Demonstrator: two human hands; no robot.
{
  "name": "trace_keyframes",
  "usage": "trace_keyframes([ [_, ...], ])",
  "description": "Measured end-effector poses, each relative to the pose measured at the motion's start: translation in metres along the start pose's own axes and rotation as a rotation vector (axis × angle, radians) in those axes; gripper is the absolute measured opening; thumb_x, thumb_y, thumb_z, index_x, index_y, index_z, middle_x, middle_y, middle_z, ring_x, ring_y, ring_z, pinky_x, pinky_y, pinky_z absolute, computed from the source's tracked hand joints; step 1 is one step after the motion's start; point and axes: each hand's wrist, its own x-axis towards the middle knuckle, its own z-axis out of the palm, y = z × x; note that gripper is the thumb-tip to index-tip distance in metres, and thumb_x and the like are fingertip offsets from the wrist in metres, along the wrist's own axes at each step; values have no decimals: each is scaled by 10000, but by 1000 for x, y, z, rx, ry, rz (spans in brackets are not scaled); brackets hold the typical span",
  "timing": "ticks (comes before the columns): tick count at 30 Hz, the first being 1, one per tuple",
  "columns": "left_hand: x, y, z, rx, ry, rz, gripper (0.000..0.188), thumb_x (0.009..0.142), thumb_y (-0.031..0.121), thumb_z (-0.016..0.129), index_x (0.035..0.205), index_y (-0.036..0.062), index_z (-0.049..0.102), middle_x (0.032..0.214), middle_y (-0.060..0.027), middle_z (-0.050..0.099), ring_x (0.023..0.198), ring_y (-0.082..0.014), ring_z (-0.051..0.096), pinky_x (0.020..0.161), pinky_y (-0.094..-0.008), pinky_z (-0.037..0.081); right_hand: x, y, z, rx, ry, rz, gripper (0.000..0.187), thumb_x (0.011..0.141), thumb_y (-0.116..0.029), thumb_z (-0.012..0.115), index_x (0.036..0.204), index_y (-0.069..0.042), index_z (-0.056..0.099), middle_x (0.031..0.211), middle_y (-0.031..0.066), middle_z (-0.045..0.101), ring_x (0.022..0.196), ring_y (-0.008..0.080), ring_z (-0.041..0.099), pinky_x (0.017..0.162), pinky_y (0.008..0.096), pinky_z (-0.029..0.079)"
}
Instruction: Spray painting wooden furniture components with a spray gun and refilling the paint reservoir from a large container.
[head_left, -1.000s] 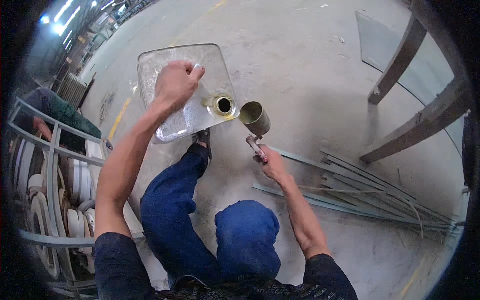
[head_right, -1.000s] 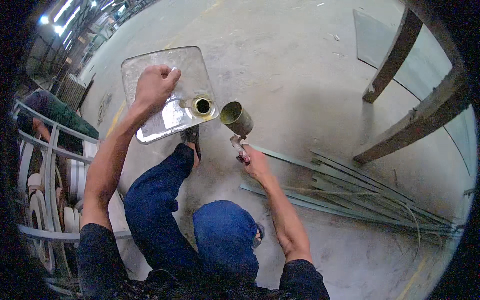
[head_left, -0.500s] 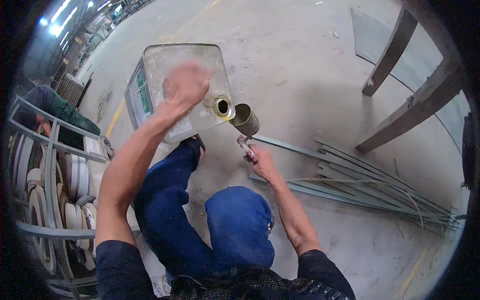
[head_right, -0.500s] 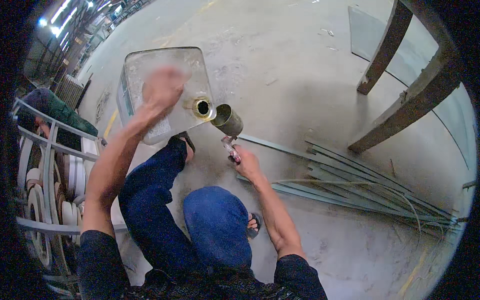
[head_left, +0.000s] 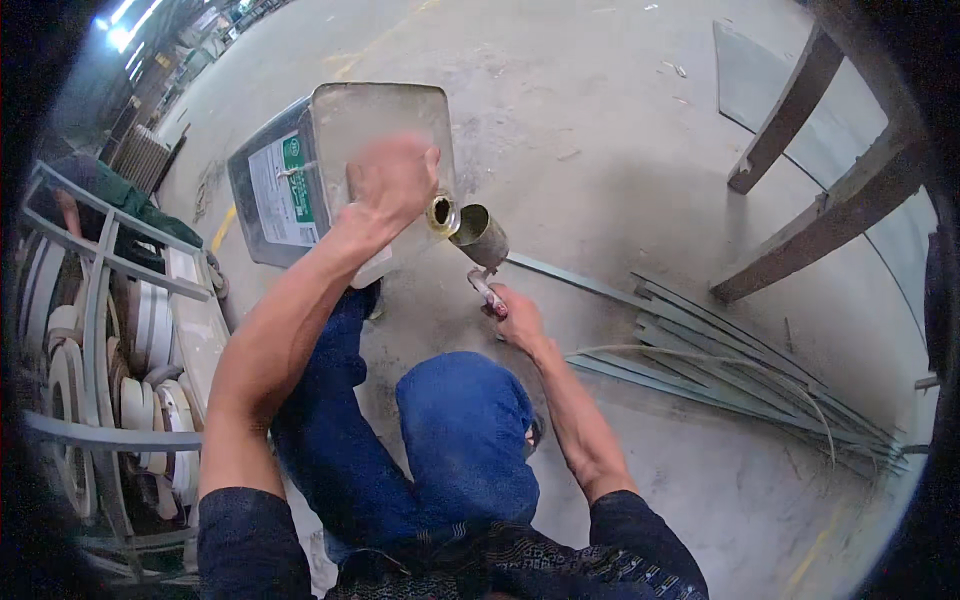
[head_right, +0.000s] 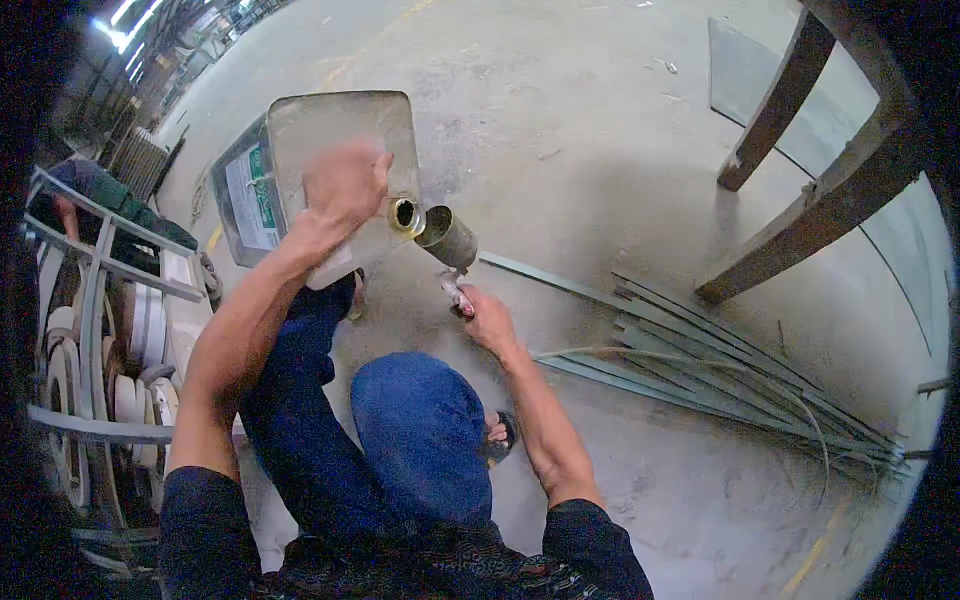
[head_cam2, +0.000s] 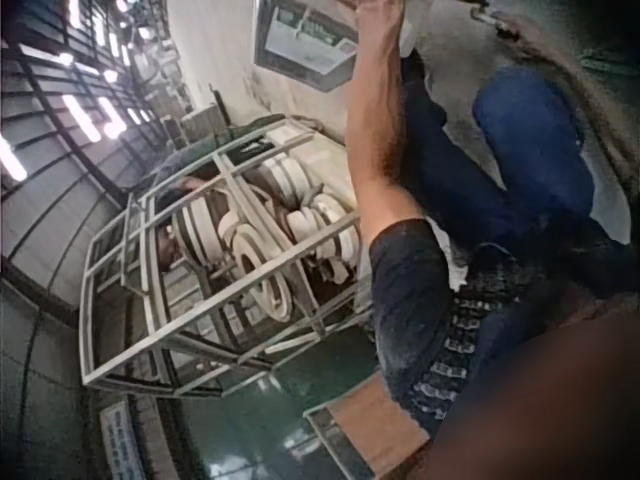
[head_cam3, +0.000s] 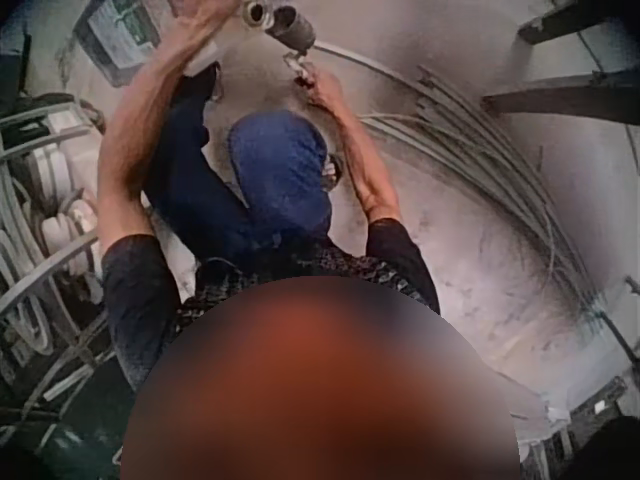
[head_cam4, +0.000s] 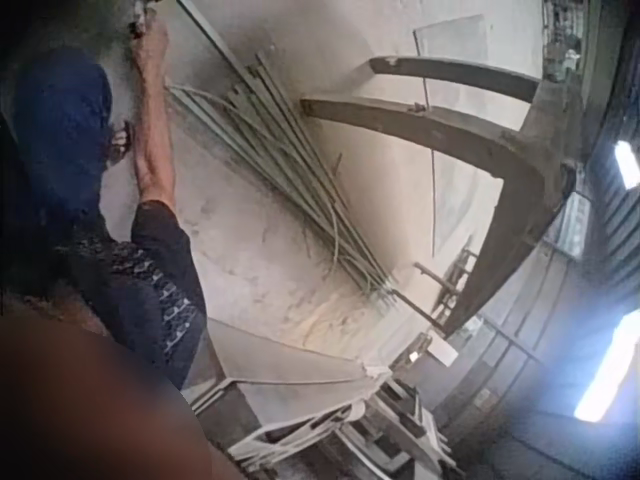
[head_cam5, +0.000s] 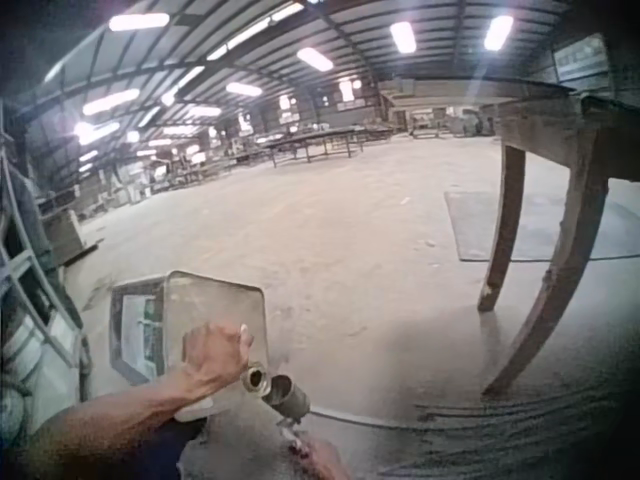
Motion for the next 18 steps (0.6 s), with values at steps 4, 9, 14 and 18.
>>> trace_keyframes([
  [4, -3, 5, 4, 12, -21, 26, 251, 814, 282, 568, 755, 55, 657, 692, -194, 627, 658, -365, 632, 586, -465, 501, 1, -2, 6, 2, 3, -15, 183, 781, -176, 615, 922, -100, 526, 786, 180, 594, 764, 389, 570, 640, 445, 432],
  [9, -4, 10, 6, 42, 6, 86, 255, 801, 259, 568, 724, 27, 641, 659, -221, 614, 628, -376, 633, 554, -470, 505, 1, -11, 6, 21, -12, -69, 199, 784, -179, 617, 952, -108, 536, 787, 190, 591, 766, 393, 570, 635, 451, 430],
  [14, -6, 16, 9, 67, -15, 90, 257, 795, 258, 571, 708, 24, 629, 661, -216, 618, 623, -372, 636, 554, -464, 508, -3, -17, 2, 15, -37, 24, 285, 714, -86, 598, 996, -108, 562, 893, 176, 617, 852, 404, 576, 686, 460, 457],
  [18, -7, 19, 10, 110, -5, 85, 253, 796, 261, 578, 717, 28, 635, 655, -209, 618, 623, -365, 637, 551, -460, 507, -3, -16, 2, 55, -46, -28, 288, 717, -98, 604, 1002, -109, 566, 876, 182, 618, 833, 404, 582, 669, 463, 457],
])
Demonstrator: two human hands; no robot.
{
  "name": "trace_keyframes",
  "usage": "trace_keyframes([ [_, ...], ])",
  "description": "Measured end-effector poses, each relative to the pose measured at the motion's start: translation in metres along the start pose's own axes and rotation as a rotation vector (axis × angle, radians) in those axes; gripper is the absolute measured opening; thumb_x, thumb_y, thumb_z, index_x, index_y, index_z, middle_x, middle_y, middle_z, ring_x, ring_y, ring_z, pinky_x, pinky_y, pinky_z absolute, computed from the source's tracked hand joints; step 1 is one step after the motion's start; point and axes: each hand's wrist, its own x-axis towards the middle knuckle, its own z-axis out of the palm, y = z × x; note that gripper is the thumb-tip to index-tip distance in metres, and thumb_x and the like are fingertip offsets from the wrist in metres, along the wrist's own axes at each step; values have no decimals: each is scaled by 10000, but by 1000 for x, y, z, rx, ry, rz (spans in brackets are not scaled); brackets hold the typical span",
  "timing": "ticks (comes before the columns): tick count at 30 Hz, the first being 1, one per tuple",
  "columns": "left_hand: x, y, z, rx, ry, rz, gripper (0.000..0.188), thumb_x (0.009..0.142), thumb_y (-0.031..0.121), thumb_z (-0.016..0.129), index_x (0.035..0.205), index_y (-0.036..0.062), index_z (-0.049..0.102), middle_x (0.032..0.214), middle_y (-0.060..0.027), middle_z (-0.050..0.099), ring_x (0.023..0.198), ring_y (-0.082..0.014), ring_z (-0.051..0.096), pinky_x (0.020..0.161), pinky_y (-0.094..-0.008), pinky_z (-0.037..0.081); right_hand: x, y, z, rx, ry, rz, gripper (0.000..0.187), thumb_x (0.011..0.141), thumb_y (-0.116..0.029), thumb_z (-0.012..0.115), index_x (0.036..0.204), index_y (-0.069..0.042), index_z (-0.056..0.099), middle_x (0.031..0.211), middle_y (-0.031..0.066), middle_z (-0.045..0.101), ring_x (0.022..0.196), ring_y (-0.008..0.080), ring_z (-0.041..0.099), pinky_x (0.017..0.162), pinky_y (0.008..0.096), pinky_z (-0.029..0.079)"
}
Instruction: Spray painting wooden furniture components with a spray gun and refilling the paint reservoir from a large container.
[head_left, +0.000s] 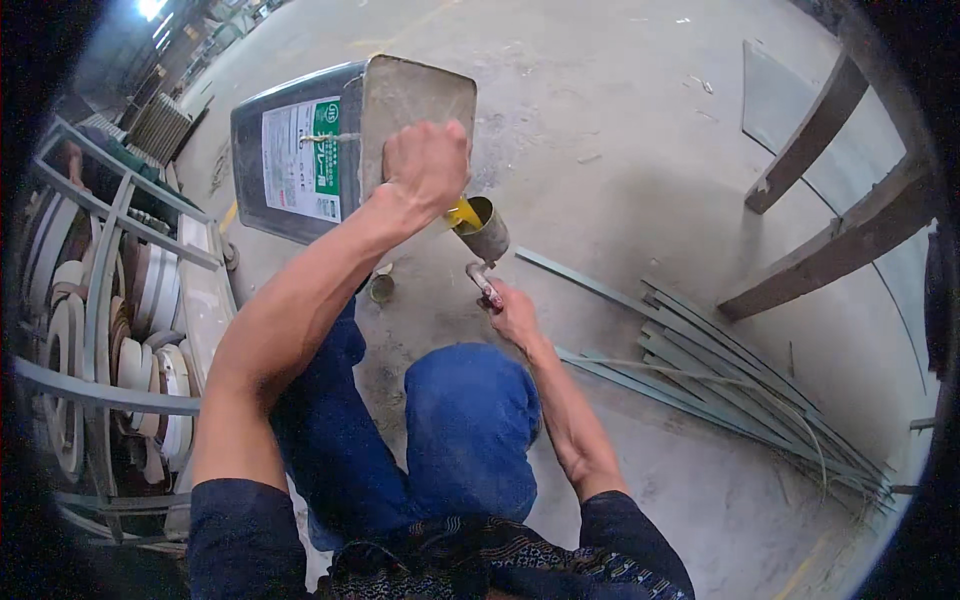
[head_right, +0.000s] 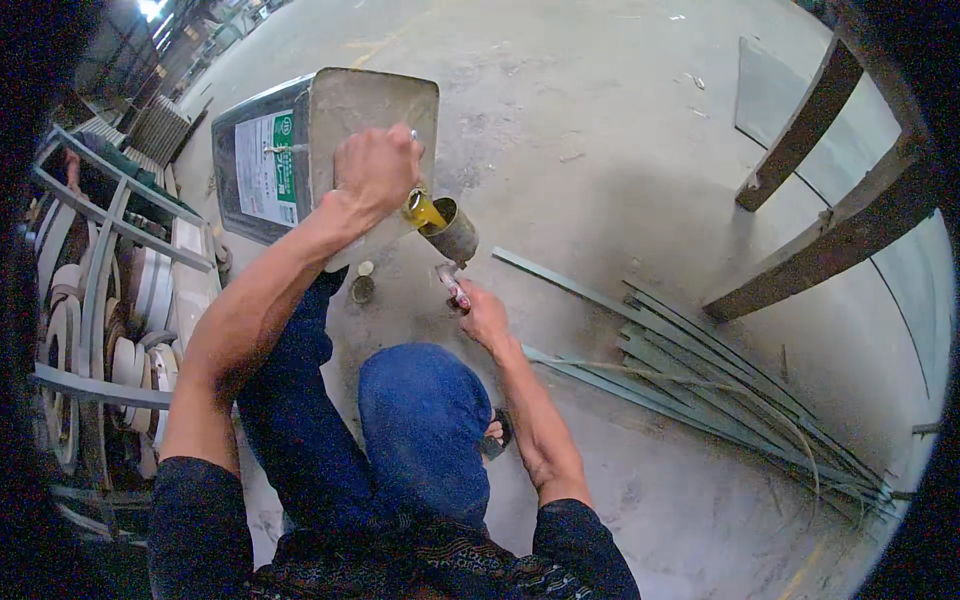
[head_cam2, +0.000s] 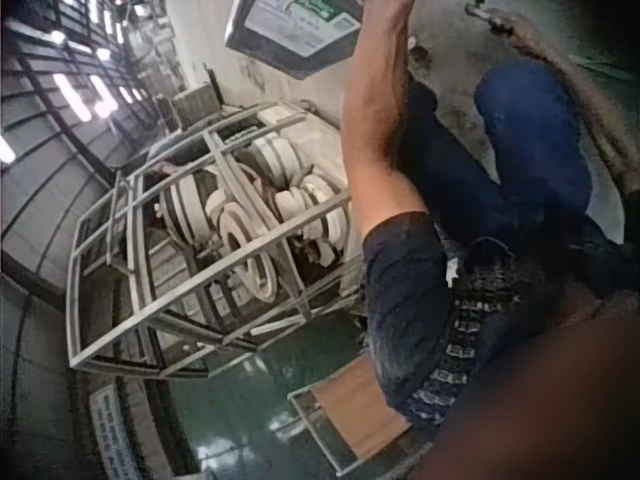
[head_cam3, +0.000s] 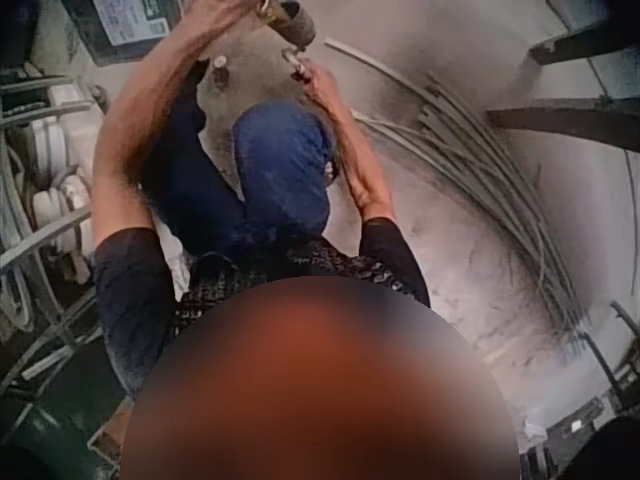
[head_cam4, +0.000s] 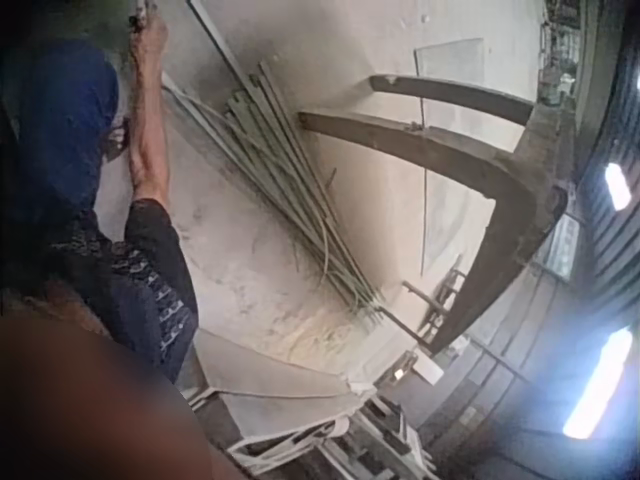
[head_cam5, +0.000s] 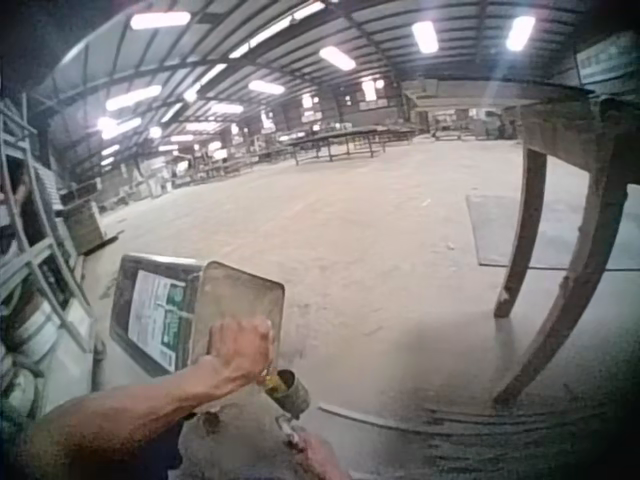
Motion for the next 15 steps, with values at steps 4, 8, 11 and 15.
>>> trace_keyframes([
  [4, -1, -2, -2, 12, 12, 24, 243, 792, 260, 592, 722, 33, 642, 643, -201, 617, 613, -355, 636, 544, -455, 507, 1, 2, 4, -52, 7, 10, 293, 721, -105, 601, 1012, -116, 571, 856, 188, 620, 820, 401, 588, 665, 467, 458],
  [8, -1, -7, -3, -24, 13, 34, 238, 790, 260, 599, 721, 36, 641, 648, -193, 622, 614, -351, 638, 548, -450, 510, 1, 2, 12, -33, 60, 7, 255, 774, -170, 640, 1014, -122, 568, 780, 197, 601, 748, 398, 583, 629, 451, 446],
  [11, -2, -13, -2, -24, 24, 20, 236, 788, 260, 601, 720, 37, 639, 658, -192, 627, 619, -351, 640, 553, -448, 512, 3, 1, 20, -48, 99, -28, 250, 770, -163, 646, 1007, -121, 576, 774, 196, 597, 742, 397, 579, 624, 446, 443],
  [15, -4, -22, -3, -20, 9, 13, 232, 783, 256, 602, 719, 36, 636, 667, -195, 629, 623, -351, 642, 556, -448, 513, 7, -1, 31, 11, 82, -92, 231, 769, -157, 649, 980, -108, 569, 761, 196, 591, 731, 404, 571, 616, 445, 440],
])
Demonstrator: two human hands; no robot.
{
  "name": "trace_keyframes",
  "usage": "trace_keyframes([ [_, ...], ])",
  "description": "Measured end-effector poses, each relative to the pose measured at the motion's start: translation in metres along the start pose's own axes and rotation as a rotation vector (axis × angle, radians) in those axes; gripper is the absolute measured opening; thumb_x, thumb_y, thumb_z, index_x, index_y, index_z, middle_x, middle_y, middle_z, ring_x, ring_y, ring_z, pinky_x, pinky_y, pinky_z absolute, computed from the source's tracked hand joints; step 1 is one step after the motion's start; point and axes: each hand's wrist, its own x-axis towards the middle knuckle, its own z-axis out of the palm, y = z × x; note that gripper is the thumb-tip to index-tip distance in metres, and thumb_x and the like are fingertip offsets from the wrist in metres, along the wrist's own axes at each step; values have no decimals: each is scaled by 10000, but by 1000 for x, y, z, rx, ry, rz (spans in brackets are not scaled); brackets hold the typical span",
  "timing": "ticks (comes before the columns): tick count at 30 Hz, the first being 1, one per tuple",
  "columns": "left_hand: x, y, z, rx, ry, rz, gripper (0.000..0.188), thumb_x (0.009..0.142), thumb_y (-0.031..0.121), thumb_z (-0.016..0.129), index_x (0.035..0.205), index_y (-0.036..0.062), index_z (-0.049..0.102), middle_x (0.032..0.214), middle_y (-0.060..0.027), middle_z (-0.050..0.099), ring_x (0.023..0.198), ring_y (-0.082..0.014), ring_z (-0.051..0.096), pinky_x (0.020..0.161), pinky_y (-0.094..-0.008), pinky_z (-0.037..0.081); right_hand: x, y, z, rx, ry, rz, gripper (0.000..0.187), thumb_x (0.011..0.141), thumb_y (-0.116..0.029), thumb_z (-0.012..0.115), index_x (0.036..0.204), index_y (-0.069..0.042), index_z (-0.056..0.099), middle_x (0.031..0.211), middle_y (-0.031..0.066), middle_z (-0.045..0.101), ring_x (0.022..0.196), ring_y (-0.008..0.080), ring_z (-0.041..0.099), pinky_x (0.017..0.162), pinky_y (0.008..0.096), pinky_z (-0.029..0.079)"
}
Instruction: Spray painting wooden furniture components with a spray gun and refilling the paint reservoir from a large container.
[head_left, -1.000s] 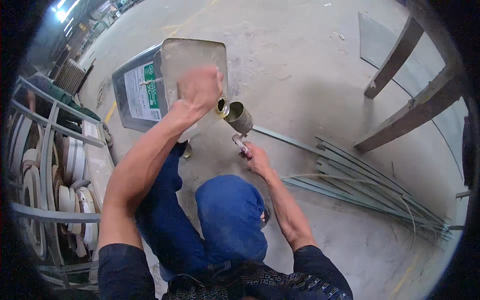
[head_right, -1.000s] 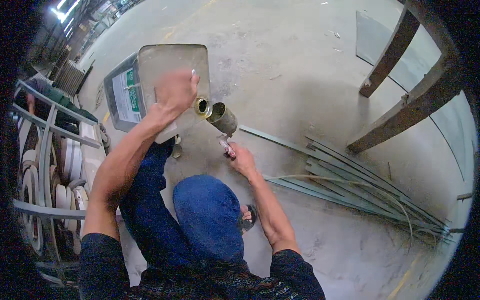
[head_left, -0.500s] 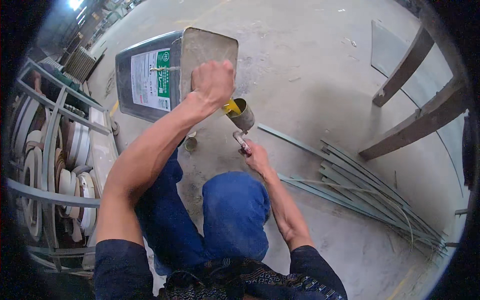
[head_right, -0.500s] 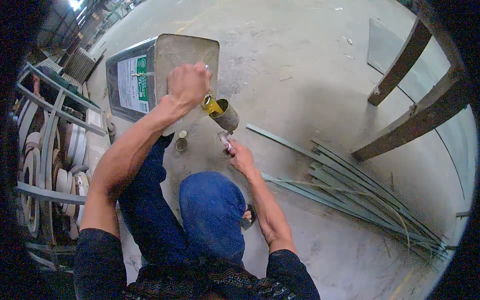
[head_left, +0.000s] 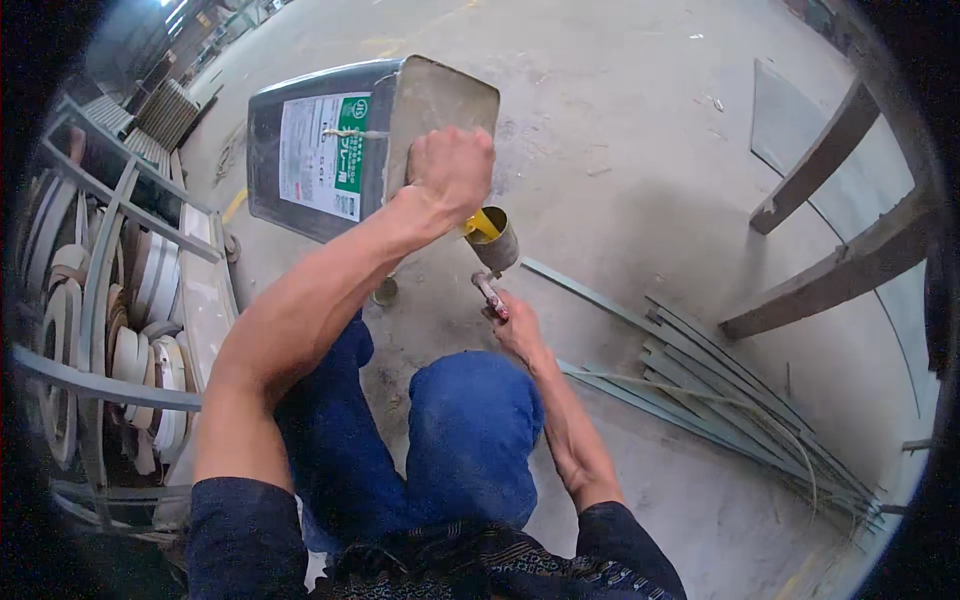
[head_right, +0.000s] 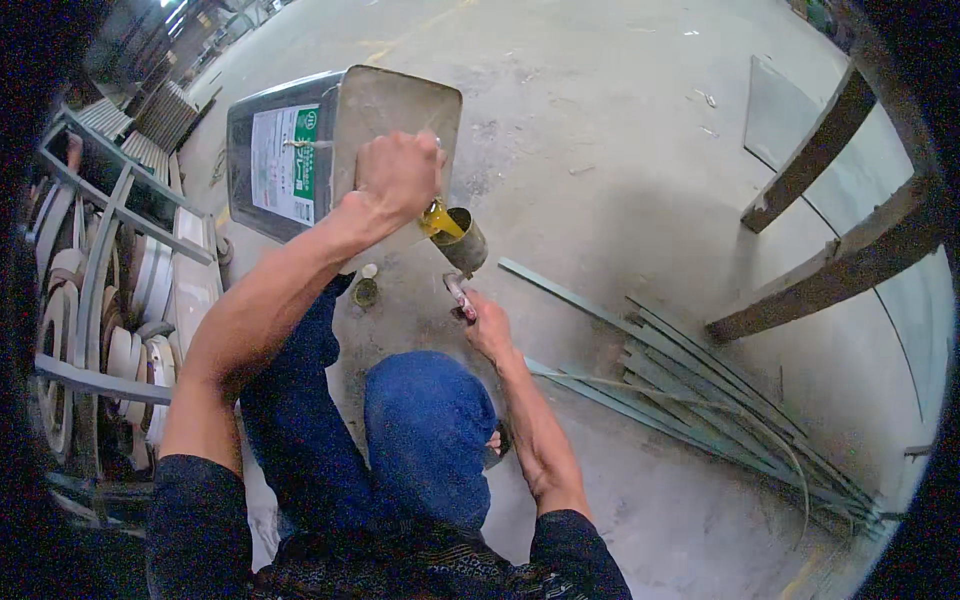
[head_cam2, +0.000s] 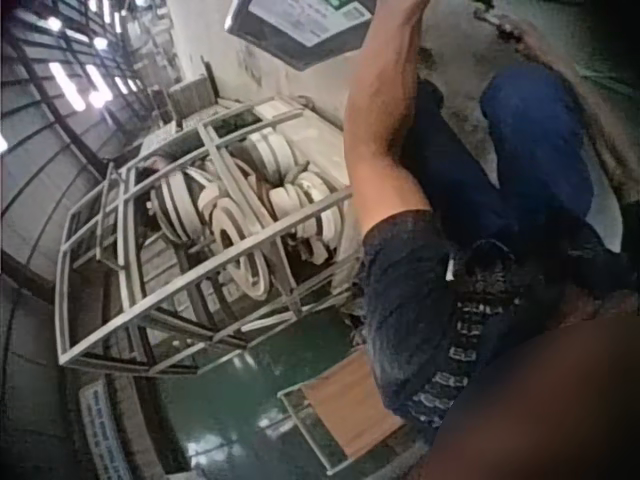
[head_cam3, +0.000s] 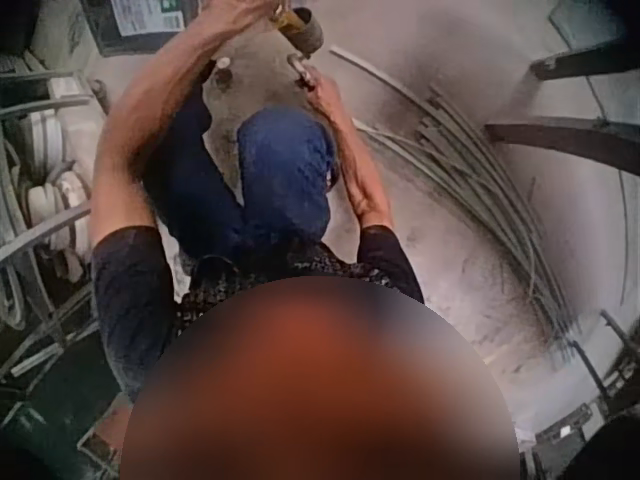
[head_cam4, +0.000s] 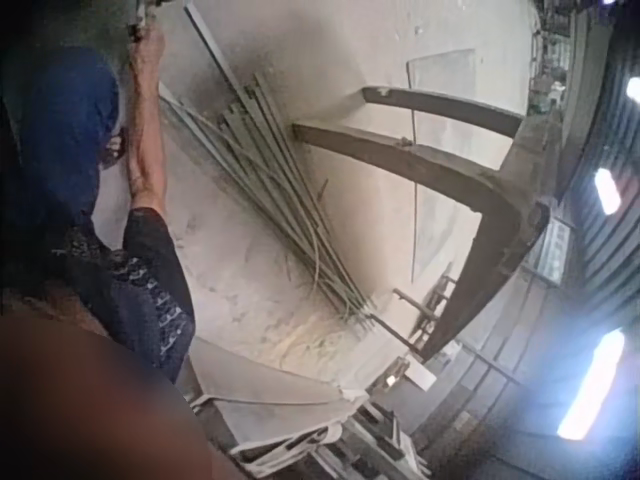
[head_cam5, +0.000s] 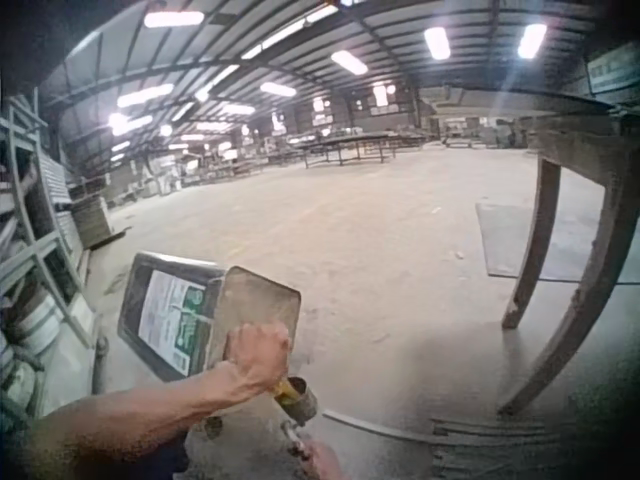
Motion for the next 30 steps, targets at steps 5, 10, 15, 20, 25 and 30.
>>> trace_keyframes([
  [5, -2, -2, 0, -43, 1, 29, 193, 759, 218, 598, 697, 38, 634, 653, -193, 627, 621, -347, 645, 546, -436, 517, 0, 2, 6, -49, -9, 30, 204, 742, -117, 603, 928, -94, 522, 788, 207, 587, 766, 419, 568, 619, 484, 423],
  [10, -1, -4, 3, -11, 16, 8, 155, 733, 177, 589, 675, 40, 634, 634, -194, 621, 604, -345, 645, 526, -438, 515, 0, 6, 8, 23, 14, -65, 210, 766, -73, 627, 967, -82, 569, 718, 205, 573, 651, 376, 581, 575, 410, 451],
  [15, 1, -9, 5, -16, 53, 11, 139, 723, 152, 579, 662, 41, 638, 627, -194, 620, 596, -346, 645, 521, -440, 517, 5, 7, 13, 51, 13, -95, 235, 764, -50, 624, 992, -80, 575, 693, 201, 568, 601, 321, 602, 538, 385, 453],
  [20, -1, -7, 6, -38, 0, 27, 135, 722, 150, 576, 667, 56, 656, 637, -192, 626, 611, -335, 653, 536, -427, 527, 4, 13, 19, -24, -33, 23, 341, 765, -43, 620, 1095, -111, 573, 705, 176, 610, 596, 264, 625, 534, 361, 468],
  [25, -4, -8, 3, -13, -16, 19, 137, 733, 147, 570, 675, 60, 658, 646, -188, 631, 621, -326, 658, 541, -424, 529, 4, 22, 28, 87, -31, -68, 340, 770, -50, 621, 1100, -115, 571, 726, 162, 628, 601, 251, 634, 535, 353, 473],
  [30, 4, -14, -3, -8, -18, 10, 136, 733, 156, 577, 690, 57, 660, 658, -184, 635, 625, -327, 658, 545, -422, 529, 12, 19, 25, 58, -3, -135, 327, 770, -33, 621, 1087, -101, 574, 730, 166, 627, 608, 253, 637, 536, 349, 473],
])
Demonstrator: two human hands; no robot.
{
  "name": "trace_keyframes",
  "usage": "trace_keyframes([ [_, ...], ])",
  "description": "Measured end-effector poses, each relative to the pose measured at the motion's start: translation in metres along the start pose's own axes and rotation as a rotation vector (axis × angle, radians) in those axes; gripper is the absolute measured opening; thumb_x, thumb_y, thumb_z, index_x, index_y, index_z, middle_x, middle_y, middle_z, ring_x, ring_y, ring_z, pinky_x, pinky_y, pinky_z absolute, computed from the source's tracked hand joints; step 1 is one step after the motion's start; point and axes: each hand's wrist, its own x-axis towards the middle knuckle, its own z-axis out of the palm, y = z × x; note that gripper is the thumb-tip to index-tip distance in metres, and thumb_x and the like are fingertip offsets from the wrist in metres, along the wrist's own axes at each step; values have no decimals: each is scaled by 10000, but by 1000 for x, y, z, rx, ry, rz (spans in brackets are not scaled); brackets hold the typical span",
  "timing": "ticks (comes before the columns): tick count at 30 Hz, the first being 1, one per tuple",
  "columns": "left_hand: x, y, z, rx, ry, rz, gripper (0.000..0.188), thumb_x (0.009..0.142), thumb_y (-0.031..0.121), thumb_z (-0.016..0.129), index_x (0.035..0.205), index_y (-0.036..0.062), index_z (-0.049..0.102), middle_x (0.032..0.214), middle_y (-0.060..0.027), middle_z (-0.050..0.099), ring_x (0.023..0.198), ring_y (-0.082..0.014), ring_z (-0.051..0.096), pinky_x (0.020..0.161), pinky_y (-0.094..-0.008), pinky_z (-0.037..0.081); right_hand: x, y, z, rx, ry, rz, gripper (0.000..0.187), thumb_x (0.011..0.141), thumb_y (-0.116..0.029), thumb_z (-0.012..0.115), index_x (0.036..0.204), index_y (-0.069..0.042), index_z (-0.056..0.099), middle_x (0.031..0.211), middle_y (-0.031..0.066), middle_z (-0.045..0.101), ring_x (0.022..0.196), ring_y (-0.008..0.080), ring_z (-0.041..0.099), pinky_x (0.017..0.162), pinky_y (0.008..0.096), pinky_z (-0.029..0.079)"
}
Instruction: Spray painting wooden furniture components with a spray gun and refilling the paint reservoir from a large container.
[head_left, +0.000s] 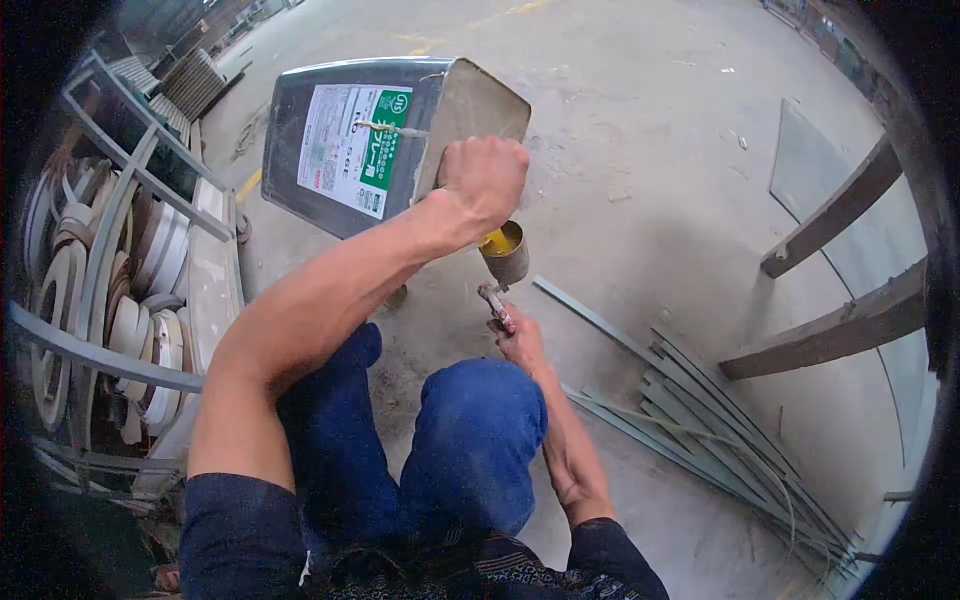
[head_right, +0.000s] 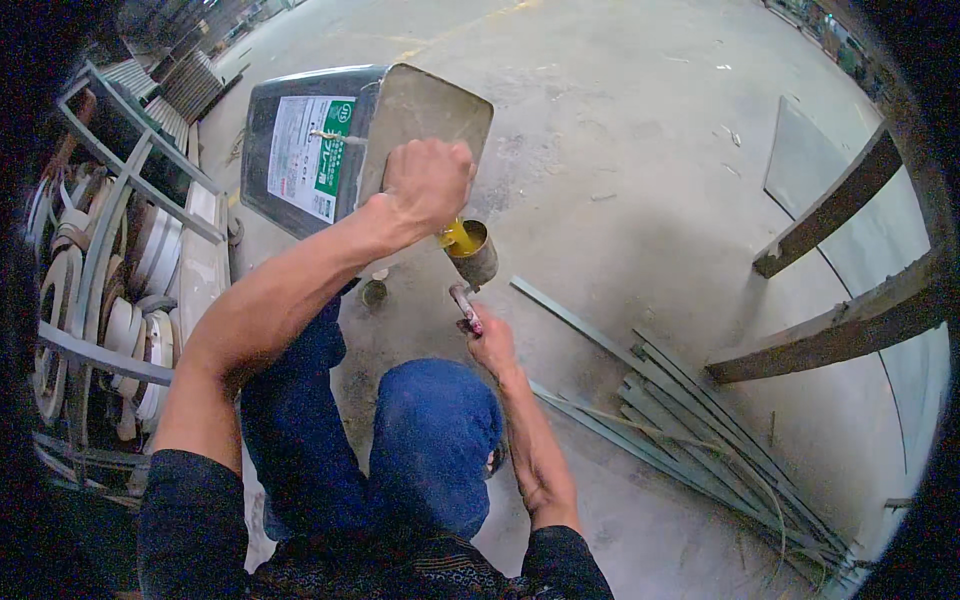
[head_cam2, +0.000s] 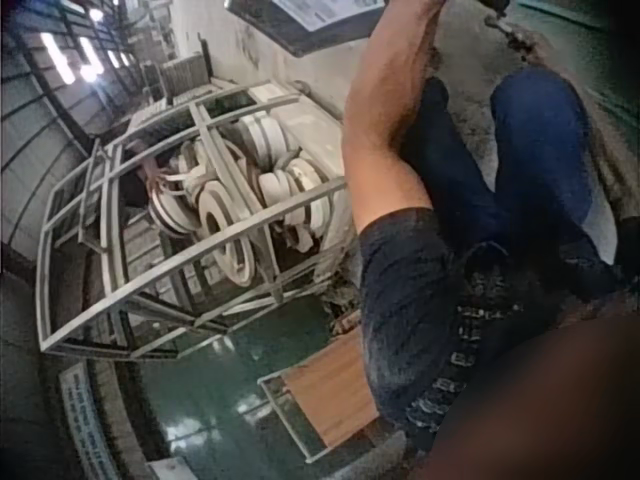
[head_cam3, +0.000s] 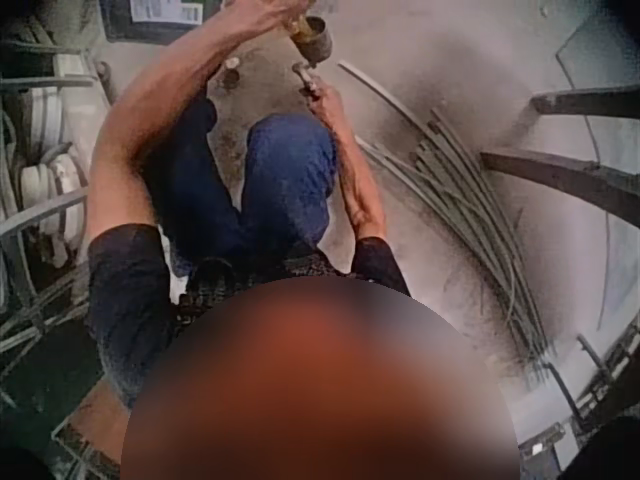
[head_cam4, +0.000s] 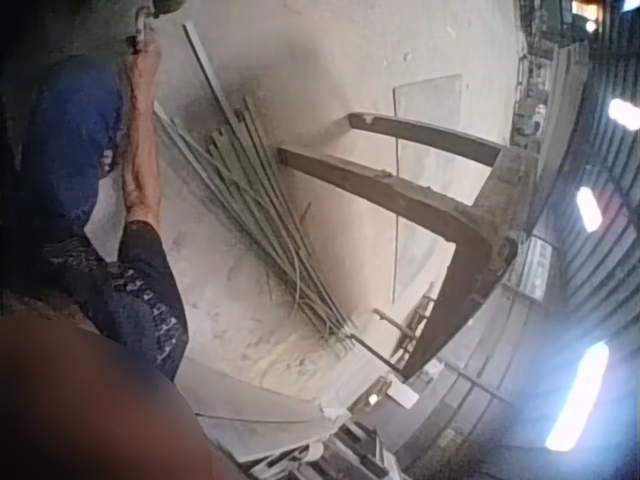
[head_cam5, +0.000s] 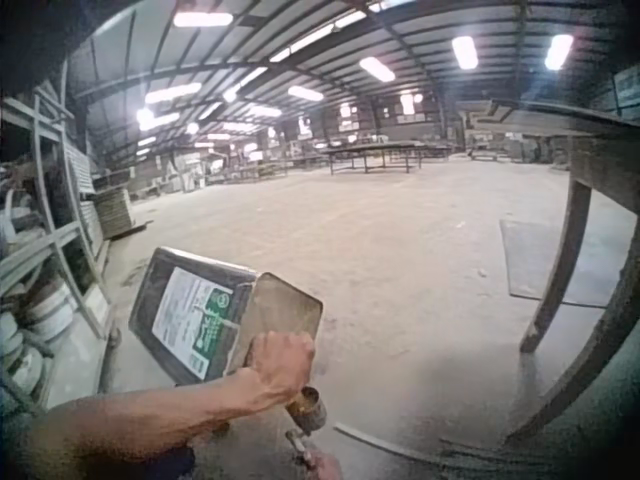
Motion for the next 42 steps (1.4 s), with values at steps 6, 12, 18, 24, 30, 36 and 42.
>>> trace_keyframes([
  [6, 18, -19, -17, -26, -22, -17, 199, 761, 205, 578, 716, 30, 662, 663, -199, 630, 622, -341, 651, 554, -425, 526, 18, -21, -13, 15, -43, 116, 291, 777, -43, 632, 1062, -72, 584, 721, 124, 629, 582, 210, 626, 524, 334, 481],
  [12, 25, -65, -46, -112, 53, -109, 277, 799, 289, 554, 732, 44, 664, 716, -196, 637, 679, -342, 642, 618, -443, 514, 34, -51, -21, 44, -28, 116, 302, 797, -49, 621, 1095, -47, 573, 748, 96, 643, 570, 142, 608, 502, 306, 493],
  [18, 60, -136, -69, -277, 155, -236, 287, 732, 288, 548, 688, 36, 677, 668, -197, 631, 599, -311, 626, 626, -411, 507, 74, -91, -36, 136, -12, 85, 317, 816, -37, 612, 1128, -24, 558, 882, 94, 653, 611, 145, 612, 527, 294, 531],
  [24, 55, -193, -11, -461, 89, -442, 296, 699, 327, 594, 636, 50, 678, 613, -128, 635, 581, -241, 621, 606, -355, 495, 77, -102, -35, 141, -92, 125, 325, 816, -1, 591, 1138, -7, 546, 920, 85, 642, 668, 138, 605, 549, 288, 542],
  [30, 54, -279, 93, -620, 35, -402, 305, 701, 339, 616, 615, 51, 665, 504, -60, 543, 478, -139, 473, 493, -310, 401, 107, -104, 15, 264, 117, 202, 294, 796, 46, 554, 1088, 10, 543, 824, 97, 631, 671, 155, 636, 586, 276, 519],
  [36, 57, -343, 157, -574, -118, -178, 307, 757, 331, 598, 609, 69, 661, 515, -53, 583, 485, -160, 526, 533, -327, 444, 147, -128, 67, -89, 97, 205, 266, 806, 14, 575, 1071, 23, 562, 893, 103, 661, 645, 140, 637, 590, 284, 524],
  [42, 62, -381, 198, -895, 54, 95, 378, 837, 344, 575, 1030, 24, 637, 892, -123, 669, 651, -183, 628, 671, -318, 496, 167, -110, 94, 28, 237, 361, 263, 857, -43, 538, 1111, 23, 550, 906, 84, 650, 626, 128, 610, 591, 254, 488],
])
